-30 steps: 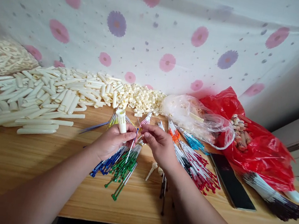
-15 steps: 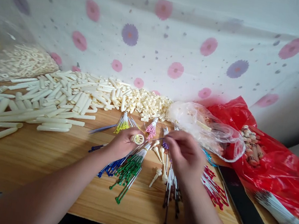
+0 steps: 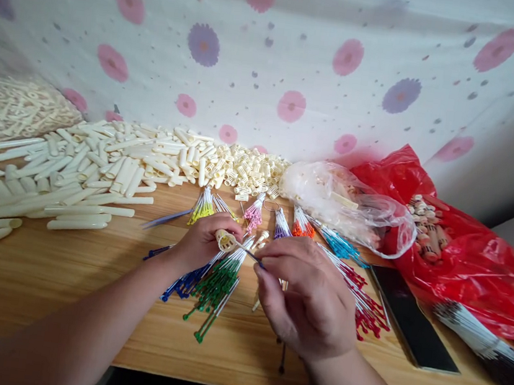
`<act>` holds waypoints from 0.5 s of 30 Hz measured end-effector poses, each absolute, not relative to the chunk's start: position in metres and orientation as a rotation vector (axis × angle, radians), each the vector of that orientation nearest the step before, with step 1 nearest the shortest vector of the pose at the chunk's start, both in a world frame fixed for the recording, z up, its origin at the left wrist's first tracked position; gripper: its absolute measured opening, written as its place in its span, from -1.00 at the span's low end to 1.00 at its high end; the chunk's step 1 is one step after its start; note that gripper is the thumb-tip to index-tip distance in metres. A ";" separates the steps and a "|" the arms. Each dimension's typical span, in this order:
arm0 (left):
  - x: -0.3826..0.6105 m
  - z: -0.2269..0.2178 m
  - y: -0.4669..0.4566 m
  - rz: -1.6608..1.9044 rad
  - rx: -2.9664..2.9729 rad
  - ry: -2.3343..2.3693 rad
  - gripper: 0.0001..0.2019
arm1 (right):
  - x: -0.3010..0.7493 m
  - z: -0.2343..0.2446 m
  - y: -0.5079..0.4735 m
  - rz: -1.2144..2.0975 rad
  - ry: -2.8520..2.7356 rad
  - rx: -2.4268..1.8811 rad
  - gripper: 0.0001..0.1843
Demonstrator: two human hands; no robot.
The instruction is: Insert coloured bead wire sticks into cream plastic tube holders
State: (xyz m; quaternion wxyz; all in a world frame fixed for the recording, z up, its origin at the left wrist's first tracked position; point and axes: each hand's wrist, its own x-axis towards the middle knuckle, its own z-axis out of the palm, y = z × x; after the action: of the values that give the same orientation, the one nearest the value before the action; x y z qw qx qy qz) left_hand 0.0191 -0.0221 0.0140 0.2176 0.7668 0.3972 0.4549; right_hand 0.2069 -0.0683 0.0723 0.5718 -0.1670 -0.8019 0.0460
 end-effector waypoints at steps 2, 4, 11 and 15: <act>0.019 0.012 -0.022 1.255 2.142 1.093 -0.87 | 0.203 0.068 -0.066 0.083 -1.879 -0.389 -0.75; 0.019 0.010 -0.021 1.267 2.157 1.086 -0.89 | 0.199 0.062 -0.063 0.069 -1.867 -0.396 -0.75; 0.009 0.011 -0.026 1.200 2.209 1.056 -0.56 | 0.192 0.045 -0.048 0.174 -1.835 -0.636 -0.84; 0.003 0.016 -0.029 1.190 2.246 1.091 -0.51 | 0.197 0.042 -0.042 0.165 -1.886 -0.641 -0.81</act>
State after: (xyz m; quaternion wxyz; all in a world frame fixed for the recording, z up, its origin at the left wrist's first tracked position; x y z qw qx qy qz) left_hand 0.0031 -0.0285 0.0160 0.1867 0.7976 0.3876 0.4228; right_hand 0.1974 -0.0423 0.0425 0.5409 -0.2696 -0.7937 0.0694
